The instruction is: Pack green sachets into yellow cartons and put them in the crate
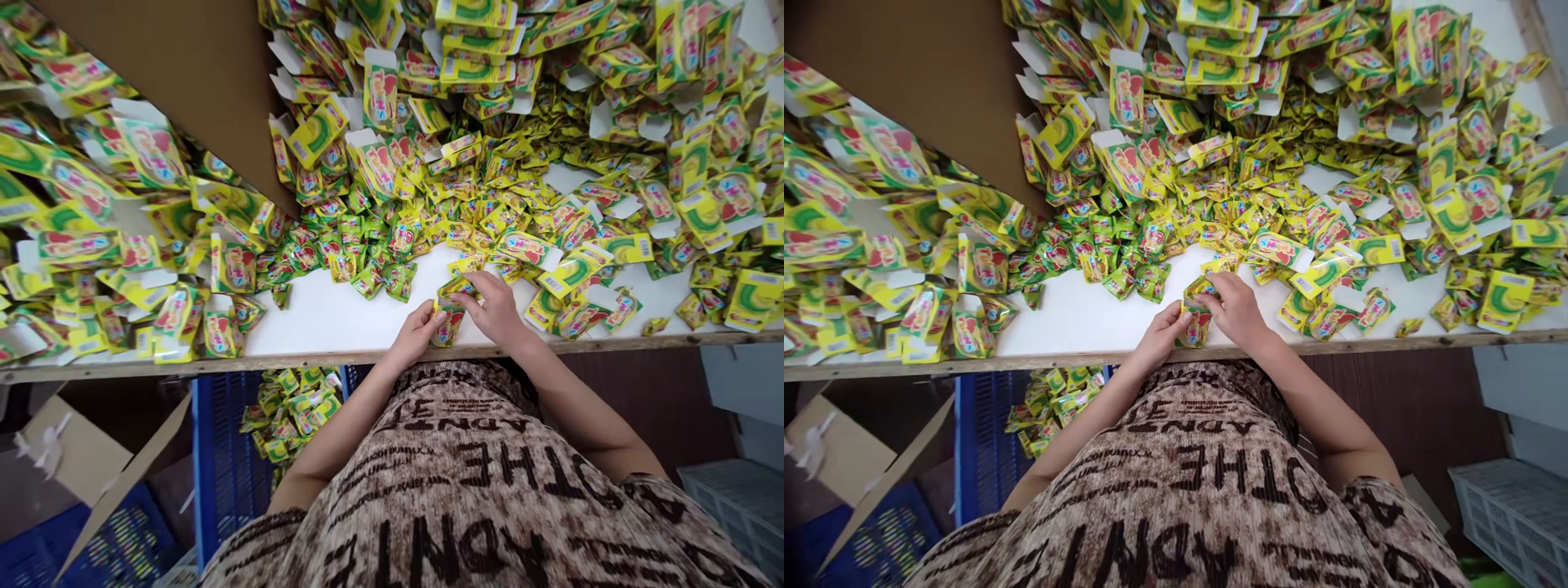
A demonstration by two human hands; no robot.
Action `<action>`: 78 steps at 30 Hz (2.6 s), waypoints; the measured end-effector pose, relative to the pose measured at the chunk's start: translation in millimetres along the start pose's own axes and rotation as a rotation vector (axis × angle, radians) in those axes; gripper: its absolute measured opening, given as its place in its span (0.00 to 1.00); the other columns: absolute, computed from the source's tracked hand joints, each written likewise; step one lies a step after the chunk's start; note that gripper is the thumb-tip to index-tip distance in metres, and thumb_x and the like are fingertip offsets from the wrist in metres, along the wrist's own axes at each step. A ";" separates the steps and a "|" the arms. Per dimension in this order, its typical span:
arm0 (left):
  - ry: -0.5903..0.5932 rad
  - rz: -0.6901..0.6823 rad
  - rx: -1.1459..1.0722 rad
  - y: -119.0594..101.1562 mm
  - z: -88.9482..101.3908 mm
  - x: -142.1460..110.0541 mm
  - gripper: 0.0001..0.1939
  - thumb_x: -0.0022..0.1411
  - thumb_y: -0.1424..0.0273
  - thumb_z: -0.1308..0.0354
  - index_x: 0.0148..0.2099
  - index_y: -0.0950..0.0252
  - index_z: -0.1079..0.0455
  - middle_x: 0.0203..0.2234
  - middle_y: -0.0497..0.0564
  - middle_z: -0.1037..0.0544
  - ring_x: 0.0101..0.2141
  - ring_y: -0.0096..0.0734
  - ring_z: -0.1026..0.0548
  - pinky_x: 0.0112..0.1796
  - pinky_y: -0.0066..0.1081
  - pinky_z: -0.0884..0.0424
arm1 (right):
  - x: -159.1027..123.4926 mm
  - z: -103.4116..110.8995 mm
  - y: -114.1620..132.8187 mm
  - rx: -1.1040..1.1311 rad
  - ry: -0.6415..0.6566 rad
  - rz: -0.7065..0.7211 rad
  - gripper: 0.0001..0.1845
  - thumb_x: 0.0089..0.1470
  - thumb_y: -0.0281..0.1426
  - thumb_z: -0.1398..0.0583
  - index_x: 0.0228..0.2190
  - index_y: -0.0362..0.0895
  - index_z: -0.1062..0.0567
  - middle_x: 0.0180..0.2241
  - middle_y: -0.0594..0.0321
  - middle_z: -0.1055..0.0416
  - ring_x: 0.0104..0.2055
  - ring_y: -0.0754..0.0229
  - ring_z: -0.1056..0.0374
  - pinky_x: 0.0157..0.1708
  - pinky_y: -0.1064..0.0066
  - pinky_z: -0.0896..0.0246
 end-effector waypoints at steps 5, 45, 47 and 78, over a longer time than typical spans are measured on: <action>-0.049 -0.024 0.094 3.1 0.9 -1.0 0.19 0.61 0.52 0.42 0.40 0.65 0.32 0.32 0.47 0.29 0.34 0.29 0.34 0.40 0.28 0.36 | -5.6 -3.8 2.3 -0.038 0.146 -0.073 0.07 0.56 0.32 0.38 0.38 0.45 0.23 0.36 0.56 0.25 0.41 0.51 0.30 0.42 0.62 0.36; -0.143 0.104 -0.302 -12.1 6.3 -3.3 0.17 0.51 0.69 0.31 0.45 0.64 0.23 0.38 0.51 0.19 0.37 0.30 0.23 0.43 0.32 0.30 | -21.4 -19.6 -0.7 0.782 0.086 -0.622 0.11 0.43 0.33 0.35 0.33 0.45 0.20 0.31 0.64 0.27 0.24 0.68 0.40 0.20 0.75 0.45; -0.241 0.008 -0.191 -13.2 9.9 -2.6 0.16 0.50 0.67 0.30 0.43 0.64 0.22 0.37 0.51 0.19 0.37 0.30 0.23 0.44 0.32 0.29 | -23.7 -18.4 -4.4 0.749 0.067 -0.575 0.13 0.48 0.39 0.35 0.36 0.46 0.18 0.34 0.62 0.25 0.26 0.66 0.37 0.23 0.72 0.40; -0.060 -0.340 0.512 -6.3 9.4 -9.3 0.15 0.63 0.64 0.41 0.51 0.61 0.26 0.39 0.54 0.22 0.39 0.33 0.25 0.41 0.31 0.29 | -36.0 -8.5 -9.9 0.413 0.008 -0.234 0.07 0.55 0.37 0.37 0.31 0.47 0.19 0.34 0.59 0.29 0.34 0.59 0.31 0.32 0.66 0.31</action>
Point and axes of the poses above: each hand's wrist, its own x-axis towards the middle knuckle, its own z-axis out of the back of the hand, y = z × x, the point moved 3 cm from there along x, towards the middle knuckle
